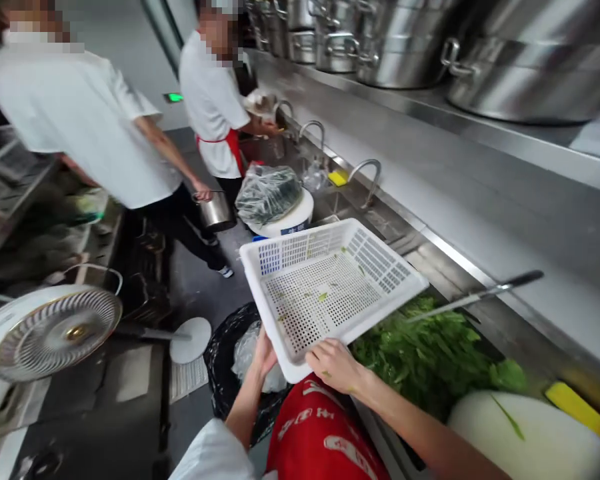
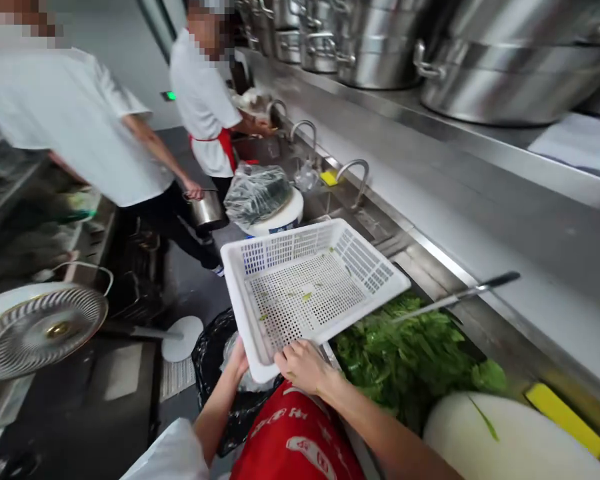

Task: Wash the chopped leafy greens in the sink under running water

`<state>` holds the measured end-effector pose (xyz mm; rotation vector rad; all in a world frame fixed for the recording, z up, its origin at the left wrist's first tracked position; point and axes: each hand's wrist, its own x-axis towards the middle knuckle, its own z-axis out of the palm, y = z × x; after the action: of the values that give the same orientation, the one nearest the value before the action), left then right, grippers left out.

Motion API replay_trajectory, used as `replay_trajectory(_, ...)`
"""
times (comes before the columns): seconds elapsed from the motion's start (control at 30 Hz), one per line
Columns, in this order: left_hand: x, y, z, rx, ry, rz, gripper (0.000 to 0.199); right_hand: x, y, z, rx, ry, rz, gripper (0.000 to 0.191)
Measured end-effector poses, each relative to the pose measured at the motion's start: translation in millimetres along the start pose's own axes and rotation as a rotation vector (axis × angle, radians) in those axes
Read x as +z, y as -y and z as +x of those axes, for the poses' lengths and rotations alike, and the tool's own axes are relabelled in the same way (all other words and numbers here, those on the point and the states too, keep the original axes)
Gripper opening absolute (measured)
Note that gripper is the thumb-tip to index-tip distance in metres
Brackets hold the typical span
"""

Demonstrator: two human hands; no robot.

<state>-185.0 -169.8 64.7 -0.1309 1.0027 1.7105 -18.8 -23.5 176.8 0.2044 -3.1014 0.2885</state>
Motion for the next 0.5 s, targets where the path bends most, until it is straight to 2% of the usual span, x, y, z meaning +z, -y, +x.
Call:
replay_trajectory(0.03,-6.4,-7.2,4.9,0.003,-0.031,0.014,0.055,13.1,-5.0,2.7,0.044,0.103,0.025,0.015)
replay_trajectory(0.1,-14.7,-17.8,9.4,0.021,-0.078,0.07,0.062,35.6,-13.1,7.6,0.136,0.227,0.076,0.016)
replay_trajectory(0.23,-6.6,-18.4,25.7,0.123,-0.275,0.292,0.06,67.9,-26.5,15.7,0.208,0.269,0.112,0.02)
replay_trajectory(0.3,4.0,-12.6,43.8,0.198,-0.365,0.397,0.061,77.7,-33.8,14.9,0.224,0.189,0.137,0.021)
replay_trajectory(0.4,17.6,-6.2,74.2,0.251,-0.381,0.459,0.056,85.5,-43.9,-3.8,0.297,-0.093,0.185,0.024)
replay_trajectory(0.47,23.6,-5.1,91.6,0.286,-0.397,0.484,0.051,90.5,-50.7,-34.5,0.473,-0.286,0.225,0.033)
replay_trajectory(0.5,25.8,-5.2,98.8,0.305,-0.404,0.497,0.048,94.3,-55.1,-55.9,0.63,-0.354,0.242,0.035)
